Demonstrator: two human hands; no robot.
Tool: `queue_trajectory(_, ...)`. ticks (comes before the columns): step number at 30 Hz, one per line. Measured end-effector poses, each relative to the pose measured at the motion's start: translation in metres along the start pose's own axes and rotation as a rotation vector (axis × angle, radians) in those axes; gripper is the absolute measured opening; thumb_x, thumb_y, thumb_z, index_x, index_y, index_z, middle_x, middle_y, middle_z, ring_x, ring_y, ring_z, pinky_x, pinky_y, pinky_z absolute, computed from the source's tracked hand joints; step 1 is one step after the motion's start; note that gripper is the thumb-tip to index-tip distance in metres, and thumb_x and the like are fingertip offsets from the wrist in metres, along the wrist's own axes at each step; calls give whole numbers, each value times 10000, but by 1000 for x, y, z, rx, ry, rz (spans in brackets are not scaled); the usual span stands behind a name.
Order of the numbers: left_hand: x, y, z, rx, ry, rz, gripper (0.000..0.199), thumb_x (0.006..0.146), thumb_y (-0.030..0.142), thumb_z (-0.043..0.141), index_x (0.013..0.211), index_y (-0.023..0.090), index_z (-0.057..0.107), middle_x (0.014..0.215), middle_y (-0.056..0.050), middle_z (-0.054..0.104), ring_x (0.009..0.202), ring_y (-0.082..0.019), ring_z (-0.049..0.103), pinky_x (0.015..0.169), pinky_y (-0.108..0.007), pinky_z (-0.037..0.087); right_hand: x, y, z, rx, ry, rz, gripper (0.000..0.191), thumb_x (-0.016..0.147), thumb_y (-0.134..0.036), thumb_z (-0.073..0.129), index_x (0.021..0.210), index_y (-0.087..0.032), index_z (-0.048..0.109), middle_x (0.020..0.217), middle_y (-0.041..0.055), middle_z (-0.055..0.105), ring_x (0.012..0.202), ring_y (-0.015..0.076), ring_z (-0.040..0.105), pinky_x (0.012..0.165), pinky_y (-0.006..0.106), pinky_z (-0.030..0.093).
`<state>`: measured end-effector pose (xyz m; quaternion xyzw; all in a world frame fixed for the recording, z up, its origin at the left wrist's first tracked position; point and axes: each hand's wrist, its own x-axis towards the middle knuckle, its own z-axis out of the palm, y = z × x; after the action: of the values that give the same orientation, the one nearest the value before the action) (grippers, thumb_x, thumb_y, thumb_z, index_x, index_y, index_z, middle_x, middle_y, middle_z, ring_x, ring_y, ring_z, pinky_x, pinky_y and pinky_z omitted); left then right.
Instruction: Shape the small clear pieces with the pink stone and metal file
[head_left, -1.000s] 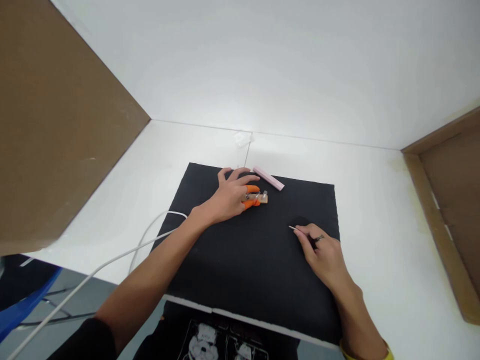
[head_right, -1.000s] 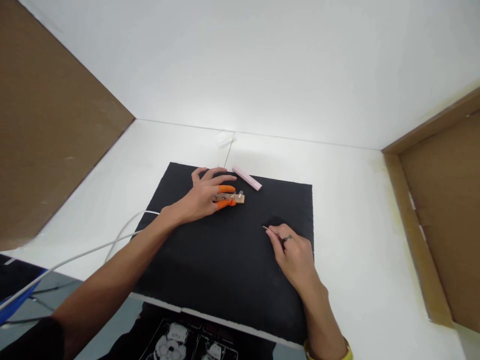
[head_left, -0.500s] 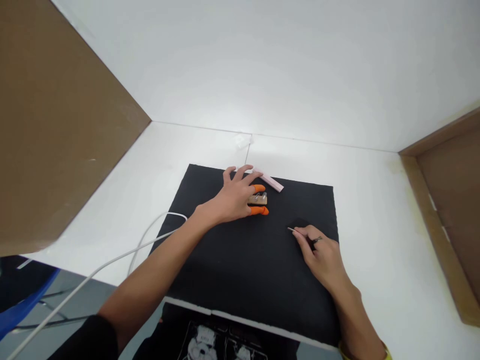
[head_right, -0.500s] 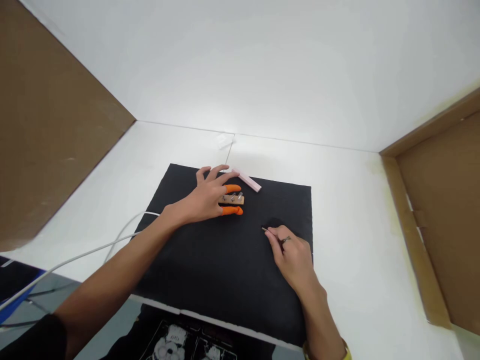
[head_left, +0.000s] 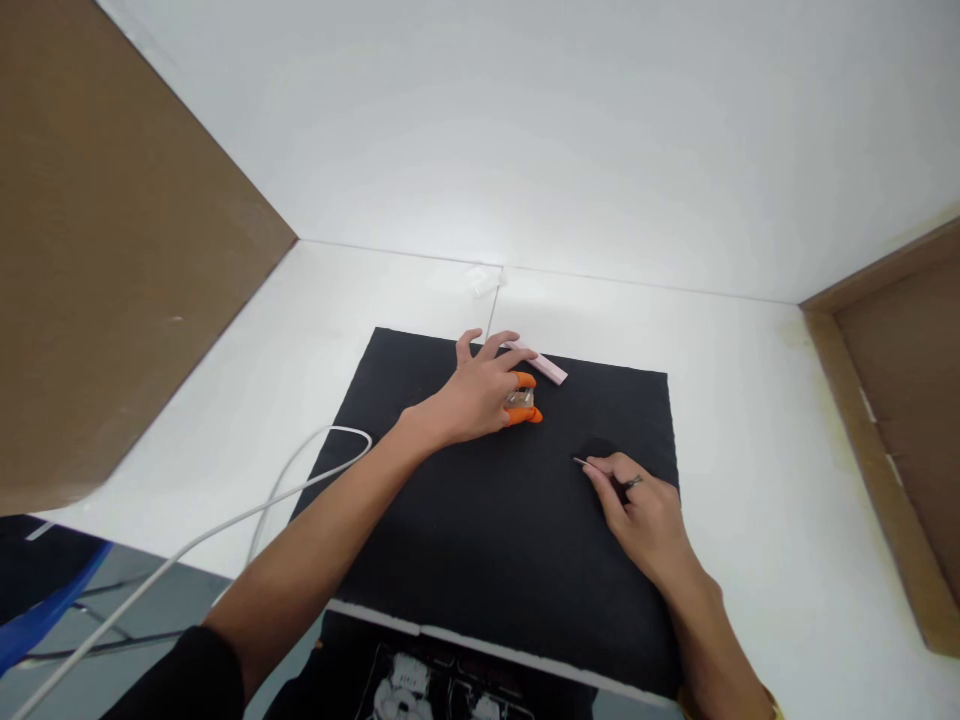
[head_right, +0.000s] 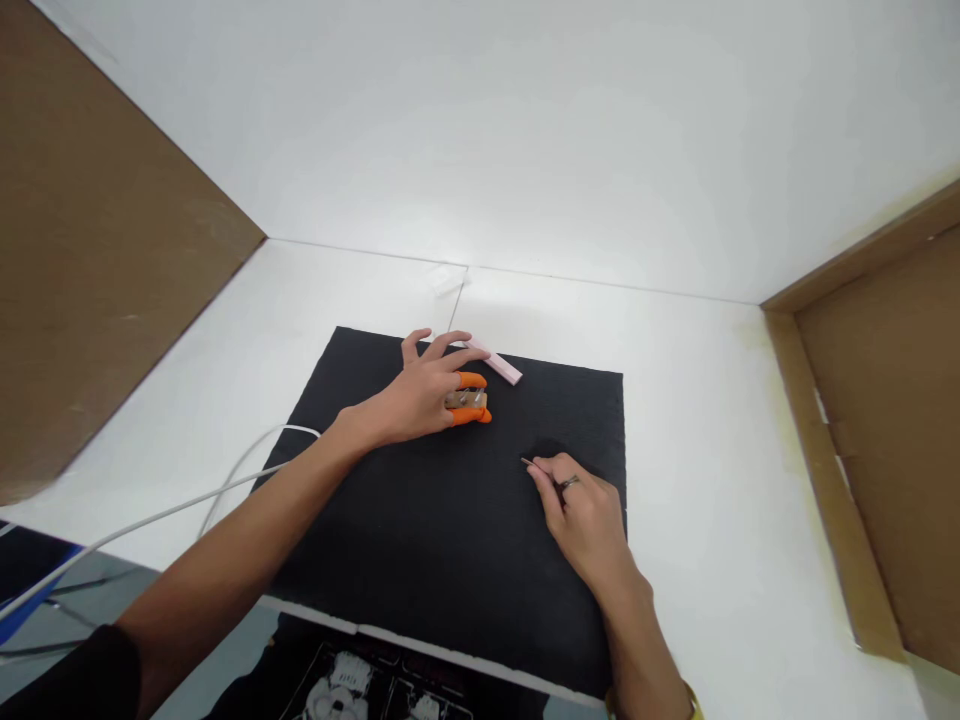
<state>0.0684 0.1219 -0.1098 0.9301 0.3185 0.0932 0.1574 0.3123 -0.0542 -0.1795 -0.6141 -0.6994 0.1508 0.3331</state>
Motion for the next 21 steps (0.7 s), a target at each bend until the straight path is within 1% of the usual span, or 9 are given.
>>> queue_trajectory(4,-2,1,4,5,35,19,124,1023,267,748,1099,259,845,1584,-87,693,1592,-442,450,1296,-737,157,1,0,0,-3,-14,16,307,1159,-411,565,1083,-183,757,993,48,823,849,155,800,780,320,667)
queue_trajectory(7,-4,1,6,6,56,34,94,1028,269,751,1072,262,833,1535,-78,728,1573,-420,467,1294,-717,137,0,1,0,4,-14,20,313,1152,-434,583,1083,-180,753,1000,42,815,864,155,793,796,328,669)
queue_trajectory(9,-4,1,8,6,63,37,91,1028,261,752,1082,264,825,1448,-82,775,1541,-399,498,1290,-699,140,0,2,0,9,-13,18,296,1146,-431,597,1089,-184,751,1007,35,810,878,156,790,805,330,670)
queue_trajectory(13,-5,1,8,0,56,30,78,1035,312,759,1062,263,813,1172,-74,858,1412,-365,592,1280,-687,151,0,2,0,12,-23,16,254,1139,-400,618,1093,-185,747,1016,30,802,891,155,787,814,332,671)
queue_trajectory(18,-4,-1,4,-9,28,27,103,1052,341,744,1054,256,803,1023,-55,869,1383,-349,627,1285,-685,147,0,3,-1,8,-26,20,272,1135,-421,622,1099,-182,746,1020,33,803,872,154,785,797,327,671)
queue_trajectory(20,-3,-1,3,-10,16,28,114,1054,347,743,1037,252,804,1007,-50,868,1386,-349,640,1288,-695,147,0,2,-1,7,-25,22,290,1141,-431,609,1092,-181,747,1017,38,806,873,156,788,796,328,671)
queue_trajectory(21,-3,-1,2,-10,13,28,113,1052,348,746,1041,253,807,1058,-56,872,1409,-354,632,1290,-703,142,0,2,-1,6,-25,22,298,1144,-433,600,1089,-180,748,1014,41,809,874,157,791,796,328,671)
